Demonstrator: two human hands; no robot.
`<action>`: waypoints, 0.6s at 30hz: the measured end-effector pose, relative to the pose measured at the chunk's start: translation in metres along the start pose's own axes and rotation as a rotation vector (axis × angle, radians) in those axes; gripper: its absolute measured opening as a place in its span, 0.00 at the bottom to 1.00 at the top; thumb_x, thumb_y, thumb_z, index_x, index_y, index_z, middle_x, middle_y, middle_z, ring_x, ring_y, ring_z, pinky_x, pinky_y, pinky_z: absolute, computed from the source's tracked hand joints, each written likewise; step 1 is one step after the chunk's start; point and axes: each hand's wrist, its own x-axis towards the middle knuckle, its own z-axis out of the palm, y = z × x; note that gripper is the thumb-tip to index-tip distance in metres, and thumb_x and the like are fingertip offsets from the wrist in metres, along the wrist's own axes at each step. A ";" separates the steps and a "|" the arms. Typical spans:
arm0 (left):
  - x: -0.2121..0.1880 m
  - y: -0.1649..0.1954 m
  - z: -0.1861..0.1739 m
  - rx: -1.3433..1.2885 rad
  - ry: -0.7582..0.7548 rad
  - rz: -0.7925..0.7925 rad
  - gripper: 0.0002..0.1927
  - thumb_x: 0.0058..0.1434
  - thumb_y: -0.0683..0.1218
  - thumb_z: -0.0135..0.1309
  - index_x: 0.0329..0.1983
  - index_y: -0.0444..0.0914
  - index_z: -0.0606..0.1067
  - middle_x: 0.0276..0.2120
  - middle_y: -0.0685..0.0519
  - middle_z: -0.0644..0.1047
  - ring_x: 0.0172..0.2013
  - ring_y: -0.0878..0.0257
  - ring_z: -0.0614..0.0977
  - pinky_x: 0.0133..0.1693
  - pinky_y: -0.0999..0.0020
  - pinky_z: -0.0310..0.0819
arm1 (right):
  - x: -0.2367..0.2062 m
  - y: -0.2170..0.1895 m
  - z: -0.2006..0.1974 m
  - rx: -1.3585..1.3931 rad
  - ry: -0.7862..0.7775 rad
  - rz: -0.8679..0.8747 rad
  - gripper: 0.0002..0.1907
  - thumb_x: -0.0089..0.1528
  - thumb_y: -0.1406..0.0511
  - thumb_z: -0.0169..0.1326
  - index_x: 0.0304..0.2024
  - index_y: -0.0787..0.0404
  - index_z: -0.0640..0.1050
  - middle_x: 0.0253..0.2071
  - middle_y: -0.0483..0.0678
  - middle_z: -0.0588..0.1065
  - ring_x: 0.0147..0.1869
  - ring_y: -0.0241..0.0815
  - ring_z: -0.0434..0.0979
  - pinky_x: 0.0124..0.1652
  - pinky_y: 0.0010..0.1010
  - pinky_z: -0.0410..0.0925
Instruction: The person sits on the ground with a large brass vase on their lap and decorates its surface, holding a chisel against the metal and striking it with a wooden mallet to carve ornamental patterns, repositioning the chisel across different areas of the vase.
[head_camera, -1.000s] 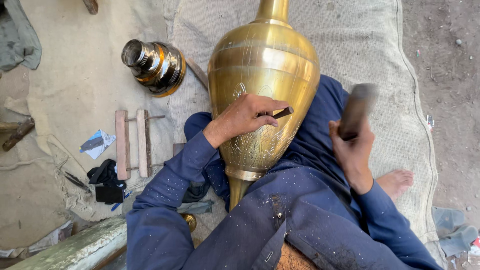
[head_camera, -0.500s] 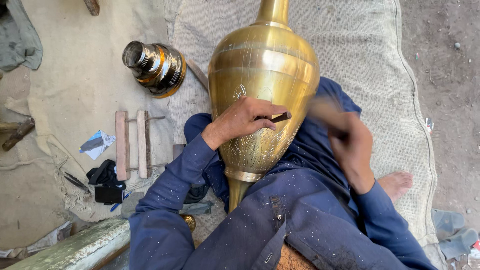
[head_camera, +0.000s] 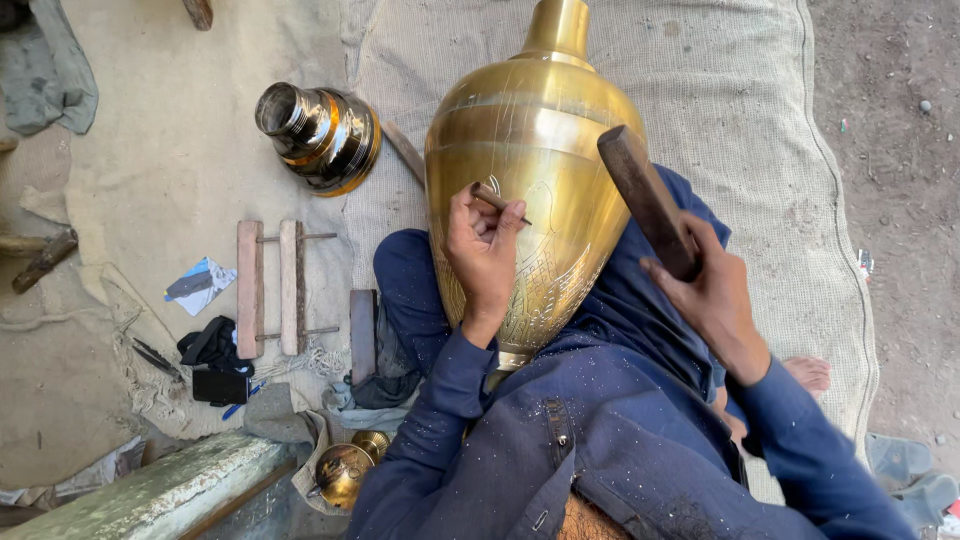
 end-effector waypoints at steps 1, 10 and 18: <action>-0.003 0.000 0.004 -0.003 0.024 0.004 0.20 0.68 0.38 0.60 0.60 0.32 0.69 0.37 0.52 0.79 0.36 0.67 0.83 0.40 0.72 0.83 | 0.006 -0.008 -0.008 -0.034 -0.006 -0.080 0.33 0.62 0.60 0.64 0.68 0.57 0.69 0.40 0.57 0.78 0.42 0.57 0.80 0.39 0.38 0.71; -0.009 0.006 0.014 0.232 0.081 0.148 0.20 0.68 0.39 0.60 0.61 0.33 0.69 0.36 0.50 0.80 0.35 0.66 0.84 0.34 0.75 0.80 | 0.070 -0.088 -0.073 -0.816 -0.312 -0.386 0.35 0.69 0.59 0.56 0.77 0.40 0.61 0.31 0.48 0.73 0.25 0.43 0.76 0.25 0.34 0.71; -0.007 -0.002 0.014 0.189 0.102 0.180 0.20 0.68 0.40 0.60 0.60 0.32 0.67 0.36 0.52 0.78 0.36 0.67 0.84 0.34 0.76 0.82 | 0.089 -0.156 -0.108 -0.849 -0.133 -0.842 0.41 0.60 0.59 0.56 0.77 0.41 0.63 0.34 0.46 0.73 0.28 0.38 0.75 0.26 0.26 0.69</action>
